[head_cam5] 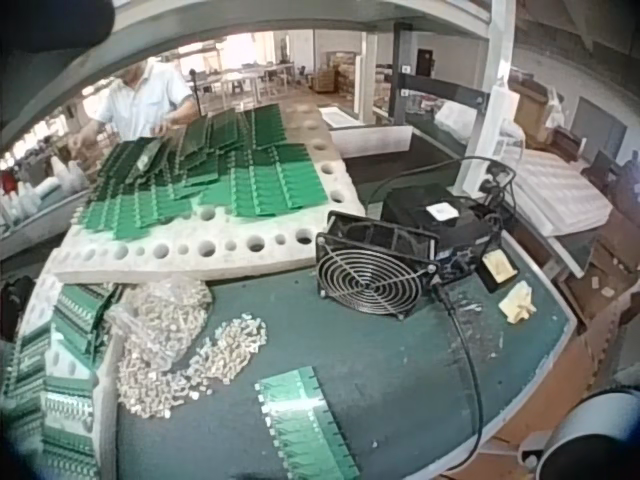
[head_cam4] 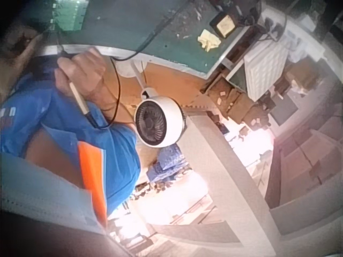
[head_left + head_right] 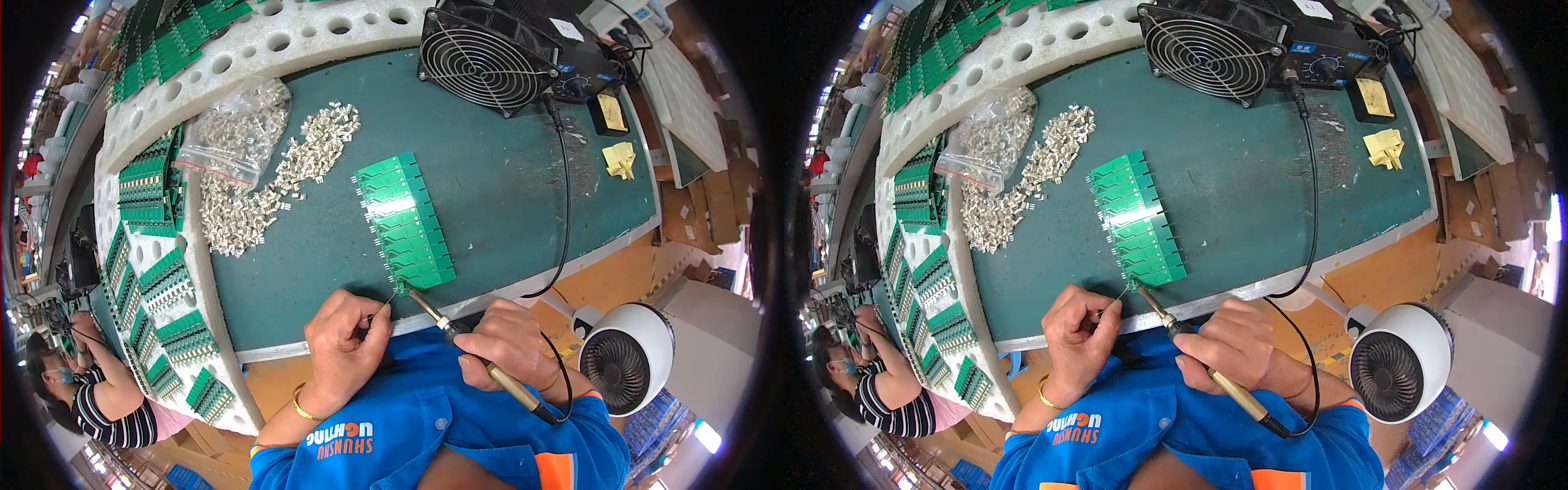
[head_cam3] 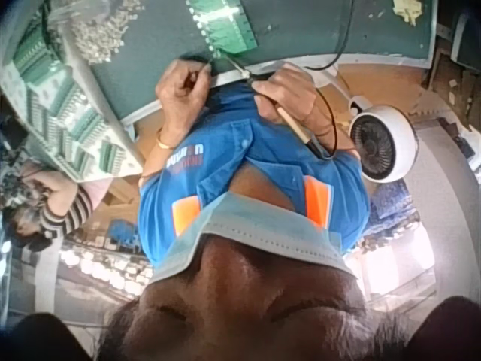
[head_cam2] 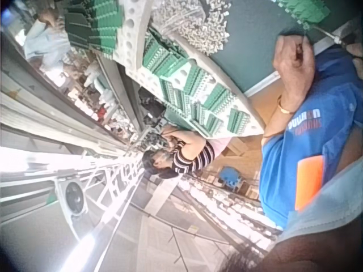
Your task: The person solders components onto a circuit board strip using a soldering iron, places the strip onto a foam holder, and solders pins onto another circuit board strip.
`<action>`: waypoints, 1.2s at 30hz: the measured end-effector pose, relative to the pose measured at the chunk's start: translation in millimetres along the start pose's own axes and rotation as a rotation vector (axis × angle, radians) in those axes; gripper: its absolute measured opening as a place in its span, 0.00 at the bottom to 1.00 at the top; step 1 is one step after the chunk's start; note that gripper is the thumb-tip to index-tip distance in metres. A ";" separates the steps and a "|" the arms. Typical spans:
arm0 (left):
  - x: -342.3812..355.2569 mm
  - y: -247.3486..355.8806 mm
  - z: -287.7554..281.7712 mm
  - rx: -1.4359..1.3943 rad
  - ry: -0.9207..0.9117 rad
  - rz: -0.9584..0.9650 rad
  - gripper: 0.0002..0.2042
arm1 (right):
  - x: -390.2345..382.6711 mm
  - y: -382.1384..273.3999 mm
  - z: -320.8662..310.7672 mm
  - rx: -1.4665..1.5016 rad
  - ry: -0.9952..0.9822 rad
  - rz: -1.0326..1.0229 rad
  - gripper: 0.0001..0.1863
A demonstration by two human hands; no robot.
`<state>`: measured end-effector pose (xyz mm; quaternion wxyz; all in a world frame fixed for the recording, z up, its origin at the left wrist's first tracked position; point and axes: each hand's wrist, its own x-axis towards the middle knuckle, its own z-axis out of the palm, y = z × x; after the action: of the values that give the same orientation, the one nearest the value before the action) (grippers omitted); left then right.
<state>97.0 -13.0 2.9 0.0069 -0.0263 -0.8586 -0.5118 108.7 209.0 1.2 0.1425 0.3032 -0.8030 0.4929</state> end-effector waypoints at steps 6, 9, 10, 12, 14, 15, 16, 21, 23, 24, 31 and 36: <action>-0.6 1.8 0.7 -0.004 -0.014 0.000 0.04 | -2.1 0.6 1.1 0.035 0.004 0.024 0.15; -0.6 2.2 1.3 0.003 -0.016 0.000 0.04 | -3.0 0.5 0.4 0.050 -0.007 0.037 0.14; -0.5 2.3 1.4 0.006 -0.020 -0.002 0.04 | -3.0 0.1 -0.1 0.058 -0.021 0.046 0.12; -0.3 2.5 1.6 0.005 -0.018 0.003 0.04 | -2.9 0.5 -0.7 0.062 -0.022 0.049 0.12; -0.4 2.6 1.4 0.005 -0.016 0.007 0.04 | -2.4 1.1 -0.3 0.066 -0.023 0.052 0.12; -0.4 2.8 1.3 0.012 -0.014 0.011 0.04 | -1.7 1.6 0.5 0.067 -0.006 0.046 0.14; -0.4 2.9 1.5 0.018 -0.013 0.014 0.04 | -1.3 1.9 0.9 0.068 0.010 0.041 0.15; -0.6 3.5 3.5 0.015 -0.002 0.009 0.04 | -1.7 -0.4 -0.9 0.051 -0.017 0.047 0.14; -0.3 3.2 3.2 0.009 0.003 0.003 0.04 | -2.5 -1.3 -1.0 0.044 -0.041 0.057 0.12; 0.2 2.8 2.4 0.033 -0.009 0.027 0.04 | -3.1 -1.3 -0.6 0.039 -0.042 0.057 0.12; 0.8 3.4 4.4 0.071 -0.001 0.056 0.04 | -4.3 -0.7 0.3 0.033 -0.035 0.059 0.15; 0.1 2.2 5.1 0.086 -0.003 0.047 0.05 | -3.6 -1.5 0.3 0.033 -0.028 0.060 0.15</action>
<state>97.1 -7.4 2.4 0.0191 -0.0469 -0.8790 -0.4741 112.5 209.5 0.1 0.1114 0.2881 -0.8053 0.5060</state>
